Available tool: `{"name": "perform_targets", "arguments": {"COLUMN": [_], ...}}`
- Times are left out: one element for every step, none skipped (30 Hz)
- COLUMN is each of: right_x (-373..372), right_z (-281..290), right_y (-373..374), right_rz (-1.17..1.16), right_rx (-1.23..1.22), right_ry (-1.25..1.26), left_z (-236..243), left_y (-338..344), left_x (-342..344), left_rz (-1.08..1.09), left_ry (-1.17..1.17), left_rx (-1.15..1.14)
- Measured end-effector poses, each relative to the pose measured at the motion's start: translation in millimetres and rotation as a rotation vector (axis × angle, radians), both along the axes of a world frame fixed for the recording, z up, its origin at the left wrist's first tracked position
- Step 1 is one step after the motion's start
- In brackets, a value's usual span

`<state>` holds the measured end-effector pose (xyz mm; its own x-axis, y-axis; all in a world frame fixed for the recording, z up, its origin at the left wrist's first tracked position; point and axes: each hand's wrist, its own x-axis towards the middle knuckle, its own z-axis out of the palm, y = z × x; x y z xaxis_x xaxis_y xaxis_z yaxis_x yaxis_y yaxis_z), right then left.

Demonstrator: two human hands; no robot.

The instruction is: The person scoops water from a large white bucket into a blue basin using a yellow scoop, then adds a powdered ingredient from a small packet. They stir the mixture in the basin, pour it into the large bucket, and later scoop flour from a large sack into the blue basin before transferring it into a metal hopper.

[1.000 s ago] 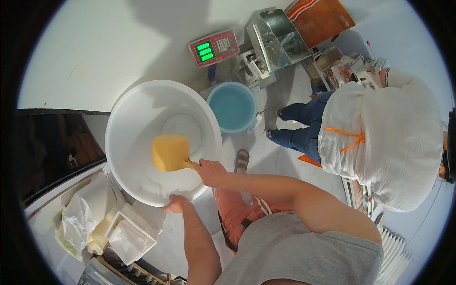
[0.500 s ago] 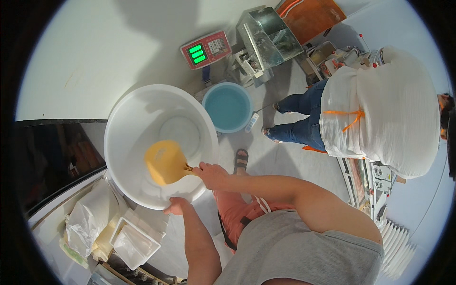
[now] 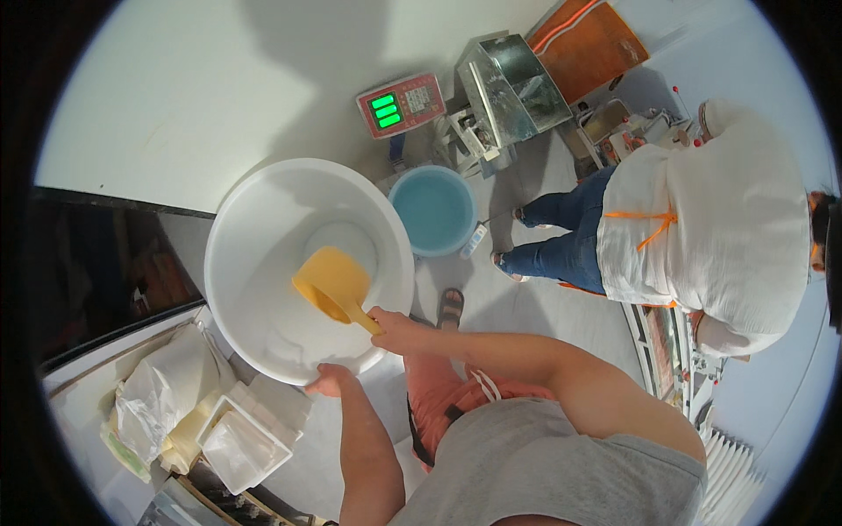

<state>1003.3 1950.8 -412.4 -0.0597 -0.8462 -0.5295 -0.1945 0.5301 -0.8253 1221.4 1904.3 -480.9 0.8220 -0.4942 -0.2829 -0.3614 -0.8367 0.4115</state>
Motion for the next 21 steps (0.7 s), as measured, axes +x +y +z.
{"name": "perform_targets", "arguments": {"right_x": [0.3,-0.9,-4.8,-9.6,-9.0,-6.5,-4.9,-4.5,-4.6,-3.1,-2.1,-1.8,-2.7,-1.2,-0.7,-1.3,-1.5,-1.8,-2.9,-3.6,-4.1], "right_z": [9.6,23.5,36.7,48.6,52.9,56.8,59.1,60.1,60.0,59.2,54.1,49.3,46.1,51.5,57.5,63.9,69.6,74.9,79.2,82.7,85.7], "right_y": [0.7,0.4,-2.1,-6.6,-6.4,-5.5,-3.2,-1.7,-0.4,3.4,8.0,13.2,17.3,16.9,17.8,19.5,19.1,17.7,17.6,17.8,17.9], "right_rz": [-0.019,-0.012,-0.007,-0.001,-0.003,-0.004,-0.010,-0.027,-0.043,-0.061,-0.083,-0.105,-0.125,-0.146,-0.168,-0.202,-0.215,-0.227,-0.240,-0.266,-0.291], "right_rx": [0.004,0.077,0.150,0.212,0.218,0.224,0.233,0.228,0.223,0.220,0.189,0.158,0.126,0.126,0.125,0.130,0.150,0.169,0.190,0.200,0.212], "right_ry": [-0.044,-0.115,-0.185,-0.247,-0.259,-0.272,-0.286,-0.293,-0.301,-0.310,-0.297,-0.283,-0.271,-0.297,-0.324,-0.347,-0.328,-0.309,-0.288,-0.286,-0.283], "left_z": [-4.0,2.8,8.6,16.9,14.1,9.0,11.1,12.5,13.4,16.0,16.6,17.0,16.0,9.5,2.4,3.0,4.0,3.9,6.8,9.8,12.6], "left_y": [2.2,3.9,4.7,0.9,1.0,1.9,1.5,0.7,-0.1,0.9,0.6,0.3,-0.1,0.3,0.9,0.0,-0.1,0.7,1.3,1.4,1.4], "left_x": [4.9,2.9,-1.0,-6.8,-3.3,1.8,2.2,1.6,-0.1,-1.2,-1.9,-3.1,-3.2,4.4,10.1,11.7,13.5,12.4,8.7,5.8,3.1], "left_rz": [0.003,0.005,0.005,0.006,0.011,0.017,0.017,0.018,0.018,0.017,0.015,0.012,0.012,0.022,0.031,0.028,0.026,0.024,0.021,0.017,0.014], "left_ry": [0.011,0.010,0.009,0.016,0.021,0.024,0.027,0.037,0.048,0.057,0.067,0.078,0.088,0.070,0.051,0.037,0.032,0.027,0.024,0.040,0.056], "left_rx": [-0.011,-0.004,0.003,-0.001,-0.011,-0.020,-0.026,-0.022,-0.019,-0.013,-0.008,-0.002,0.002,-0.009,-0.019,-0.022,-0.023,-0.025,-0.025,-0.022,-0.020]}}
